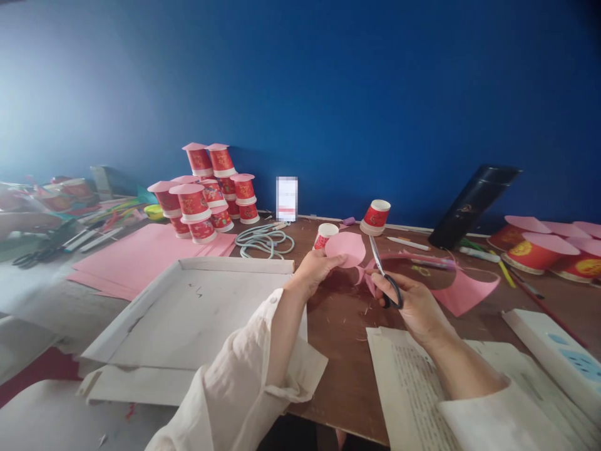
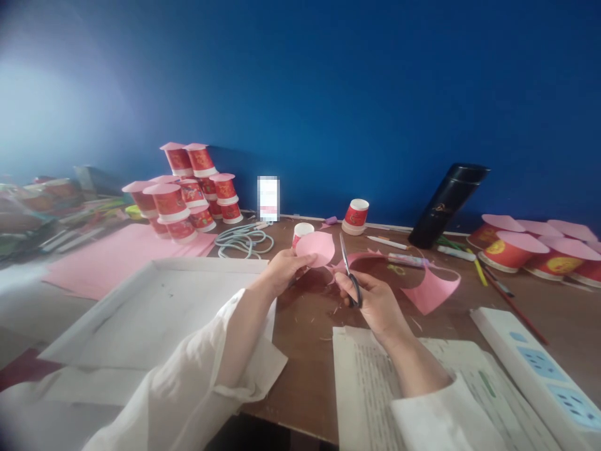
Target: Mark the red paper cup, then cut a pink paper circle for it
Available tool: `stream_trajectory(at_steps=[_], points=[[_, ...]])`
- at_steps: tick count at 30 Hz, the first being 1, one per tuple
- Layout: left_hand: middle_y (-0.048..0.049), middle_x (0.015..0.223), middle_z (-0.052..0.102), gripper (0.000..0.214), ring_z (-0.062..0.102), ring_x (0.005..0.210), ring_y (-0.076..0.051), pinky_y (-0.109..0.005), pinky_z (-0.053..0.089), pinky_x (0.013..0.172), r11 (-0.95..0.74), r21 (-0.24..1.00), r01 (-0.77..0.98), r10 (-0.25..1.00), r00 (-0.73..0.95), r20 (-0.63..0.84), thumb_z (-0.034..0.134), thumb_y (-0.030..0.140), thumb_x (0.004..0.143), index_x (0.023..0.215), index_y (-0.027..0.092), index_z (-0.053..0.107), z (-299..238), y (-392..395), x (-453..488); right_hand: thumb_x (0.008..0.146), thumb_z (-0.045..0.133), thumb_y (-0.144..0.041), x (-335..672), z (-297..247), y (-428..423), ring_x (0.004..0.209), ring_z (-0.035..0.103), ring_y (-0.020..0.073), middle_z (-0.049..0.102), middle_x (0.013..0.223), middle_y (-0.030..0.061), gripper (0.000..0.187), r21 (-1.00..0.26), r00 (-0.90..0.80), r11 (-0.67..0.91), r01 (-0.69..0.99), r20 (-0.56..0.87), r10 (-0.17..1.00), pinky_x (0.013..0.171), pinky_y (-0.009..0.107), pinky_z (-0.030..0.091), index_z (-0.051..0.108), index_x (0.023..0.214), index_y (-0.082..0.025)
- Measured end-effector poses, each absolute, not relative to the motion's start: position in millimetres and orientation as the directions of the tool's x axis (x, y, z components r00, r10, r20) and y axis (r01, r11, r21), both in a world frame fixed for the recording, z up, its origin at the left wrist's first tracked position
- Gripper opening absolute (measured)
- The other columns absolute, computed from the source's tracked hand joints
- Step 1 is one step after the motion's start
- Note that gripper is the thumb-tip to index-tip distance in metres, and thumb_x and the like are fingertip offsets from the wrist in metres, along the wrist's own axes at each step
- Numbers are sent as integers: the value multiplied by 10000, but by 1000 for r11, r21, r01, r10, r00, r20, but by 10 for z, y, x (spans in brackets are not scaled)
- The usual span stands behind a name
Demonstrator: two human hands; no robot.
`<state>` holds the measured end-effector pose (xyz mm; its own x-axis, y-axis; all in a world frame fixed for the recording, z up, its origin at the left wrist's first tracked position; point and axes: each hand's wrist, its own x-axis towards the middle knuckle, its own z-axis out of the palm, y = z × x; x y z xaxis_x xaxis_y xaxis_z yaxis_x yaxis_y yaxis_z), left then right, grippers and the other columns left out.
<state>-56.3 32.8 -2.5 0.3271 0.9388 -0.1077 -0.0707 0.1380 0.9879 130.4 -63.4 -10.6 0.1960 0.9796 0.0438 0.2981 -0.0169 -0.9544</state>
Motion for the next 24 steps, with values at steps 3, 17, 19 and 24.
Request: stream_trajectory(at_steps=[3, 17, 19, 24], points=[[33, 543, 496, 322, 387, 515, -82, -262, 270, 536, 136, 988, -66, 938, 330, -107, 832, 414, 652, 681, 158, 638, -35, 336, -563, 822, 678, -647, 1308, -113, -629, 662, 521, 145, 604, 680, 6, 467, -954, 181, -27, 300, 29, 983, 666, 288, 390, 635, 681, -204], [10, 629, 595, 365, 463, 552, -68, -224, 343, 540, 185, 965, -189, 921, 376, -103, 908, 325, 574, 808, 135, 703, -28, 339, -533, 759, 713, -683, 1251, -63, -651, 647, 544, 150, 617, 686, 11, 489, -957, 168, -54, 286, -5, 986, 652, 292, 409, 702, 785, -195], [25, 605, 562, 343, 425, 531, -59, -226, 304, 519, 191, 958, -215, 921, 376, -99, 892, 328, 587, 801, 134, 706, -29, 343, -535, 757, 716, -679, 1233, -47, -658, 648, 551, 152, 629, 682, 12, 485, -957, 182, -62, 284, -10, 983, 640, 288, 410, 719, 811, -198], [12, 629, 563, 283, 458, 554, -62, -222, 313, 535, 230, 937, -264, 929, 347, -130, 852, 324, 620, 729, 135, 673, -13, 338, -537, 756, 728, -658, 1221, -45, -661, 659, 560, 157, 625, 674, 11, 476, -969, 191, -58, 242, -11, 981, 624, 283, 413, 738, 882, -199]])
